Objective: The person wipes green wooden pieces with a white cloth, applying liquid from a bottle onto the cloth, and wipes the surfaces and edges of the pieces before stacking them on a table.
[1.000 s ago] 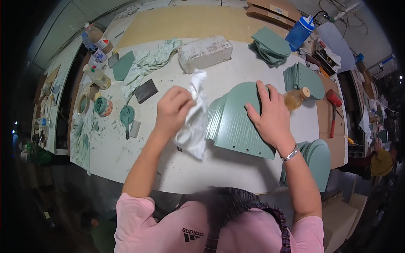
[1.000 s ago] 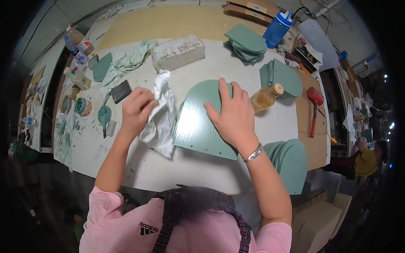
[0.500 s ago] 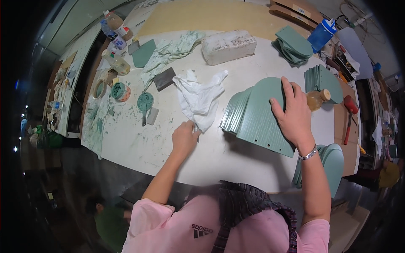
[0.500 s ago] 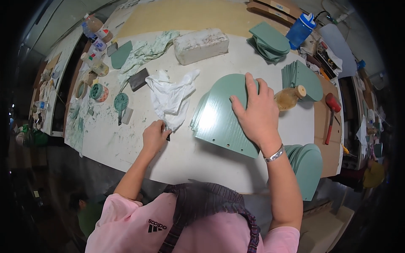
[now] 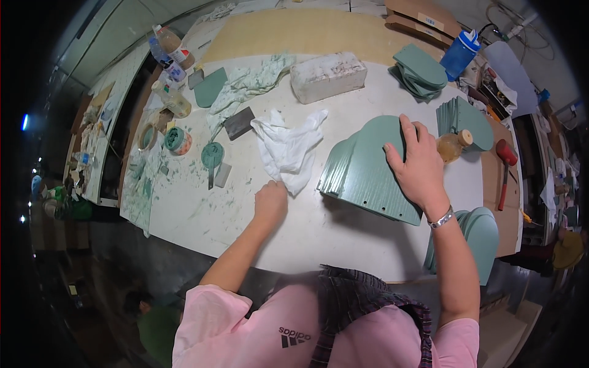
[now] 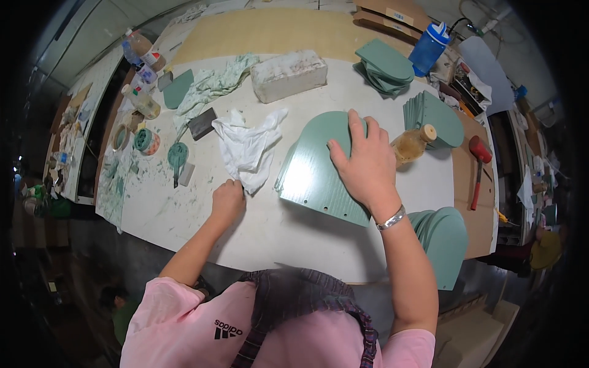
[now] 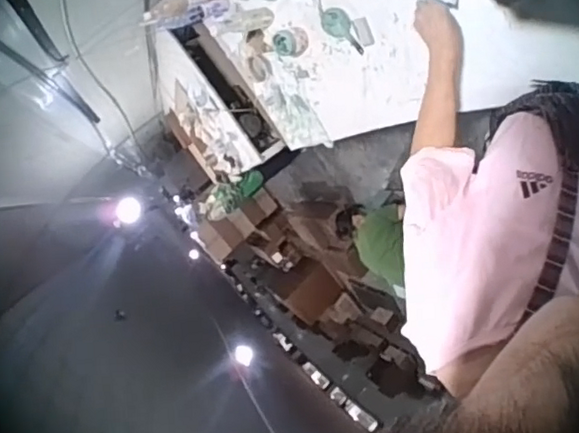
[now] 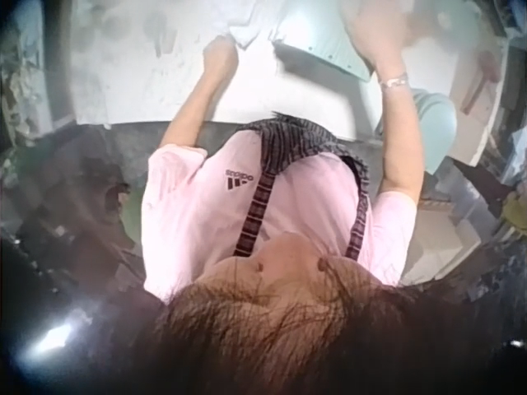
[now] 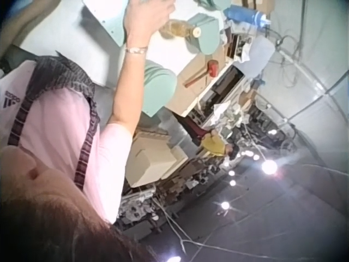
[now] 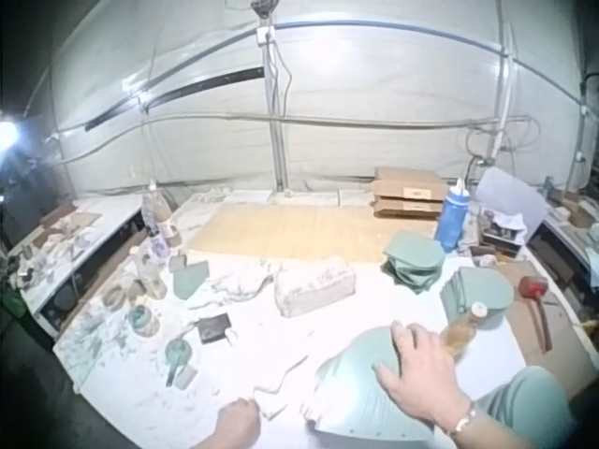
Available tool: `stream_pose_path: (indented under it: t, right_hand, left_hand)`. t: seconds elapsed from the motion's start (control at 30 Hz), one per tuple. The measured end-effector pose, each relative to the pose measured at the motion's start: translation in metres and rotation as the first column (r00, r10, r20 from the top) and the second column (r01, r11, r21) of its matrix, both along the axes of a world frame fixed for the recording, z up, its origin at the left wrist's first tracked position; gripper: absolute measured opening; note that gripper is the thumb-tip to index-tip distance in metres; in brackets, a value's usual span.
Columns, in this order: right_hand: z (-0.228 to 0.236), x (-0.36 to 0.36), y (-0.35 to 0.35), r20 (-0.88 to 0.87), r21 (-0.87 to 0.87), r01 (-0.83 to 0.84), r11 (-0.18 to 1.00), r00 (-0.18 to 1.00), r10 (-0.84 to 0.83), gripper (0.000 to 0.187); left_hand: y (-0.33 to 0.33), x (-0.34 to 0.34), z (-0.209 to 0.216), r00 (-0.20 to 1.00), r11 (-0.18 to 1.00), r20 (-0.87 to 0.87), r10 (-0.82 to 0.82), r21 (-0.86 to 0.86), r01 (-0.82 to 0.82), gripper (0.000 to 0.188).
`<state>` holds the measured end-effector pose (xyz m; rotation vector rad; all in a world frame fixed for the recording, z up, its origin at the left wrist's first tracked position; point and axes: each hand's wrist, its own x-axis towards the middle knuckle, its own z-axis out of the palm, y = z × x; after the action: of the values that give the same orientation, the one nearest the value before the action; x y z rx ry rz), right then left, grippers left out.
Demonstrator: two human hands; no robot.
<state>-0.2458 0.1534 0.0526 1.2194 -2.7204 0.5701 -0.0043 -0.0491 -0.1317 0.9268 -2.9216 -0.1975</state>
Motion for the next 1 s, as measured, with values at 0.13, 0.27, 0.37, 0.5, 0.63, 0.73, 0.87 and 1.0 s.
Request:
stream_pose_path:
  t: [0.13,0.27,0.37,0.5,0.63,0.73,0.87,1.0]
  right_hand:
    - [-0.001,0.000,0.000,-0.016,0.007,-0.010,1.000,1.000,0.010,0.064]
    - [-0.002,0.000,-0.001,-0.024,0.016,-0.014,1.000,1.000,0.015,0.065]
    - [-0.006,-0.001,-0.002,-0.053,0.012,-0.015,1.000,0.998,0.016,0.065]
    - [-0.003,0.001,0.001,-0.040,0.015,-0.013,1.000,0.999,0.013,0.064]
    - [-0.004,0.001,-0.001,-0.033,-0.006,-0.015,1.000,0.999,0.014,0.064]
    - [-0.003,0.000,-0.001,-0.034,-0.005,-0.011,1.000,0.999,0.011,0.065]
    - [-0.002,0.001,-0.004,-0.039,0.030,0.001,1.000,0.999,0.000,0.065]
    - [0.000,0.003,-0.003,0.003,0.020,-0.008,1.000,1.000,0.008,0.065]
  left_hand:
    - [0.001,0.002,0.005,0.996,0.999,-0.091,-0.017,-0.029,0.015,0.010]
    - [0.012,0.016,0.024,0.980,0.974,-0.196,-0.016,0.220,0.060,0.024]
    - [0.024,0.012,0.096,0.897,0.783,-0.436,0.067,0.581,0.223,0.023]
    - [0.018,-0.043,0.187,0.678,0.801,-0.628,-0.381,0.142,0.581,0.025]
    - [0.008,-0.078,0.193,0.584,0.704,-0.617,-0.528,0.066,0.707,0.031]
    - [0.004,-0.087,0.192,0.528,0.650,-0.589,-0.611,0.006,0.760,0.037]
    - [0.001,-0.068,0.194,0.519,0.558,-0.541,-0.661,0.108,0.823,0.033]
    - [-0.002,-0.071,0.191,0.514,0.514,-0.608,-0.605,0.194,0.835,0.033]
